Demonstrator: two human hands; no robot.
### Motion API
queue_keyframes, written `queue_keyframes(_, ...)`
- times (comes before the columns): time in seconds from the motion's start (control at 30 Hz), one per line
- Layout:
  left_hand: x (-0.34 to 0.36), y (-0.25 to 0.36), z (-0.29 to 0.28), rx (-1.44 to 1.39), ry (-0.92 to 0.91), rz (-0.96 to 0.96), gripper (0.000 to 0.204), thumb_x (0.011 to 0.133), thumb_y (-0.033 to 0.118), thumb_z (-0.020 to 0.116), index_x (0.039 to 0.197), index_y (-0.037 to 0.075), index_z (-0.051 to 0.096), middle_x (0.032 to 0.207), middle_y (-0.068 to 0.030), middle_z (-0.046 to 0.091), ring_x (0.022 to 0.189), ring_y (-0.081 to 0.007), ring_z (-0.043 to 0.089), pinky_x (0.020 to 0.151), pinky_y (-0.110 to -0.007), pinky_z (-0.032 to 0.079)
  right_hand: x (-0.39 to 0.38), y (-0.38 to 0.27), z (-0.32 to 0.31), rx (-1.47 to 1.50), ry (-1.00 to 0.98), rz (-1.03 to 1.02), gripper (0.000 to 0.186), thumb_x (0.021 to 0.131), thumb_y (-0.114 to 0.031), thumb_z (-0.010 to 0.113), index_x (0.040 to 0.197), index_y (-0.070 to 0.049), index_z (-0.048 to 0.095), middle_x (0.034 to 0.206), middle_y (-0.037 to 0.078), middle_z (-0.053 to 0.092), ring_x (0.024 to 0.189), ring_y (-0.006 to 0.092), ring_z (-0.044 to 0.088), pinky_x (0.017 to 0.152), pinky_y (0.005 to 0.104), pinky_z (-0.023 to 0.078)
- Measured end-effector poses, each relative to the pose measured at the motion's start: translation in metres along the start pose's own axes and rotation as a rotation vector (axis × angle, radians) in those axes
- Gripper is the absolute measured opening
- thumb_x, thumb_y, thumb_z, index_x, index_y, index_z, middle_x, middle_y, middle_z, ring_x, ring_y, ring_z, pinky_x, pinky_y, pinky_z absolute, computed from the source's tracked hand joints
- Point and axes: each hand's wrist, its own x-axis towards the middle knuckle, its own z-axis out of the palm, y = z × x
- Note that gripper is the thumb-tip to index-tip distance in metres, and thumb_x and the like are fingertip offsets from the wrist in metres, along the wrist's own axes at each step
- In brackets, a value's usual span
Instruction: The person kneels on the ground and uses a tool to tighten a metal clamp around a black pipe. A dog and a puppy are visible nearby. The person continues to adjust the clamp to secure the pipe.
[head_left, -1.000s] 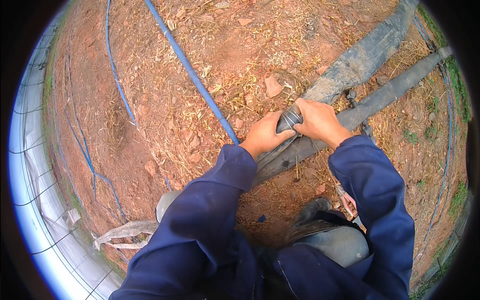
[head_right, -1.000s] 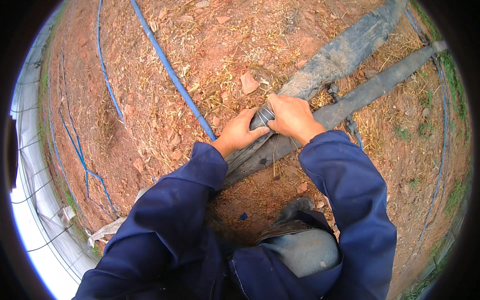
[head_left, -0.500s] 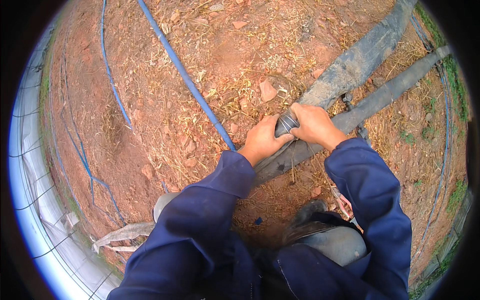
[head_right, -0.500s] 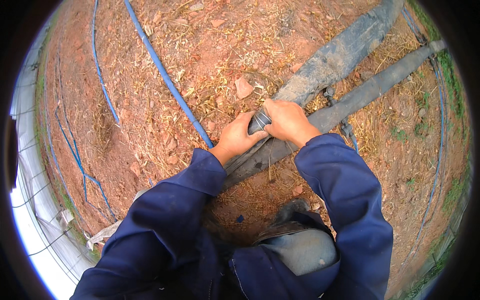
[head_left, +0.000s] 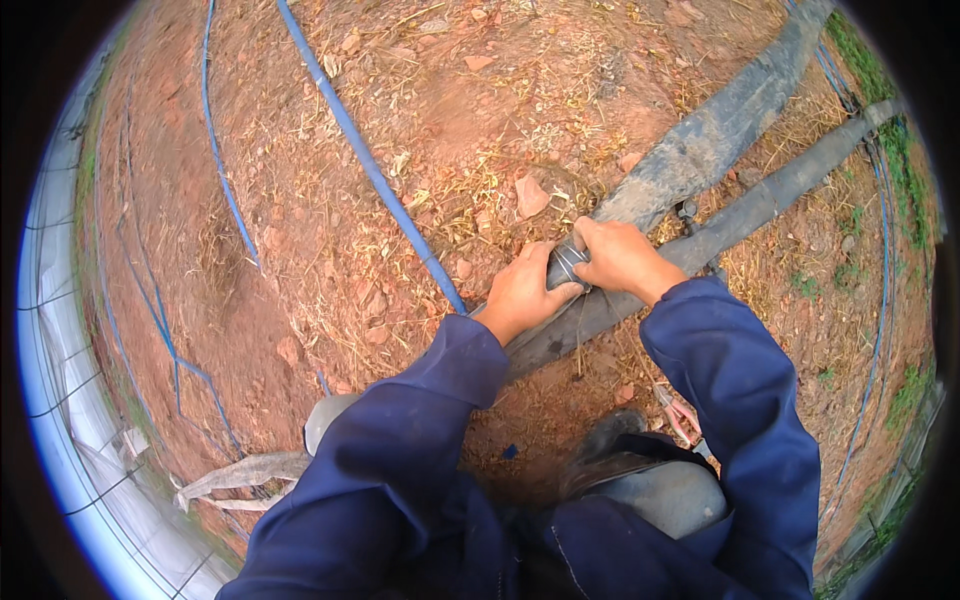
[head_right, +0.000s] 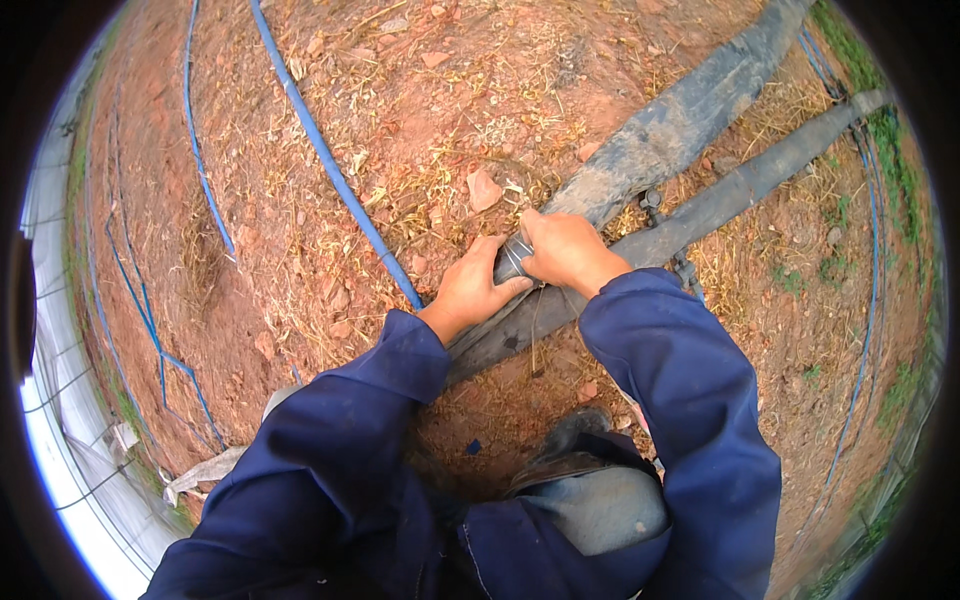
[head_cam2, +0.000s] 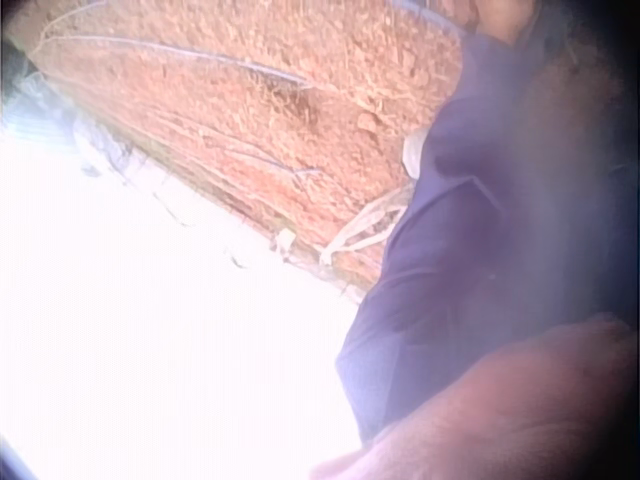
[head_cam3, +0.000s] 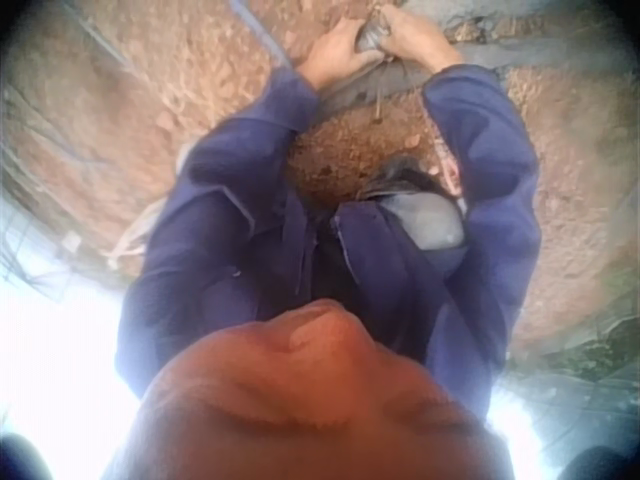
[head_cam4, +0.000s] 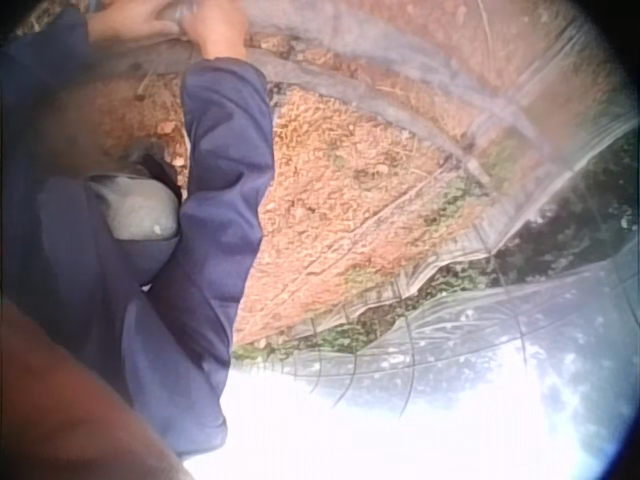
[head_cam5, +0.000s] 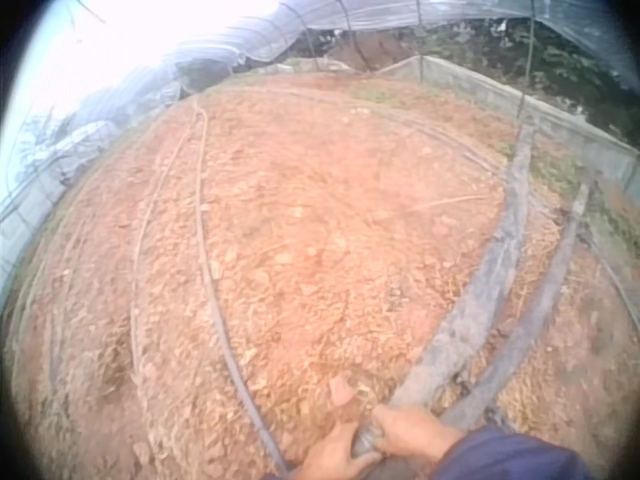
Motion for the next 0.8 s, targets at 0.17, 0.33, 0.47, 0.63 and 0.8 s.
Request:
queue_keyframes(0.17,0.002,0.003,-0.003,0.000,-0.043,-0.041,0.081,0.088,0.050,0.080,0.144,-0.001,0.051,0.134,-0.0245,0.061,0.122,-0.0427,0.063,0.100,-0.050,0.052,0.003,-0.003,-0.005,-0.004,-0.028,0.002,0.033,0.078,-0.023,0.079,0.101,-0.007,0.061,0.089,0.019,0.072,0.090,0.0424,0.071,0.078,0.0536,0.054)
queue_keyframes(0.33,0.003,0.005,-0.003,0.000,-0.056,-0.064,0.083,0.086,0.051,0.081,0.144,0.000,0.051,0.134,-0.0224,0.062,0.122,-0.0417,0.064,0.100,-0.049,0.052,0.007,-0.003,-0.006,-0.009,-0.082,0.041,0.033,0.079,-0.022,0.078,0.103,-0.005,0.064,0.092,0.022,0.074,0.092,0.0441,0.071,0.081,0.0555,0.056)
queue_keyframes(0.47,0.000,0.008,0.001,-0.003,0.010,-0.073,0.077,0.086,0.050,0.081,0.140,0.002,0.055,0.129,-0.0197,0.064,0.118,-0.0391,0.066,0.098,-0.049,0.053,0.007,-0.001,-0.004,0.000,-0.059,0.015,0.032,0.078,-0.021,0.079,0.102,-0.006,0.063,0.090,0.019,0.073,0.090,0.0432,0.071,0.079,0.0545,0.055)
queue_keyframes(0.63,-0.004,0.006,0.004,-0.063,0.049,-0.093,0.078,0.085,0.049,0.082,0.141,0.002,0.055,0.130,-0.0201,0.065,0.121,-0.0382,0.065,0.099,-0.048,0.053,0.000,0.002,0.001,0.001,0.012,-0.067,0.031,0.077,-0.022,0.079,0.099,-0.008,0.061,0.089,0.017,0.072,0.090,0.0423,0.069,0.077,0.0526,0.053)
queue_keyframes(0.8,-0.003,-0.003,0.003,-0.086,0.048,-0.005,0.079,0.085,0.047,0.083,0.143,0.002,0.053,0.133,-0.0210,0.063,0.123,-0.0381,0.064,0.101,-0.048,0.052,-0.010,0.004,0.006,0.059,0.091,-0.121,0.032,0.077,-0.020,0.079,0.100,-0.008,0.060,0.093,0.016,0.071,0.092,0.0417,0.069,0.079,0.0527,0.053)
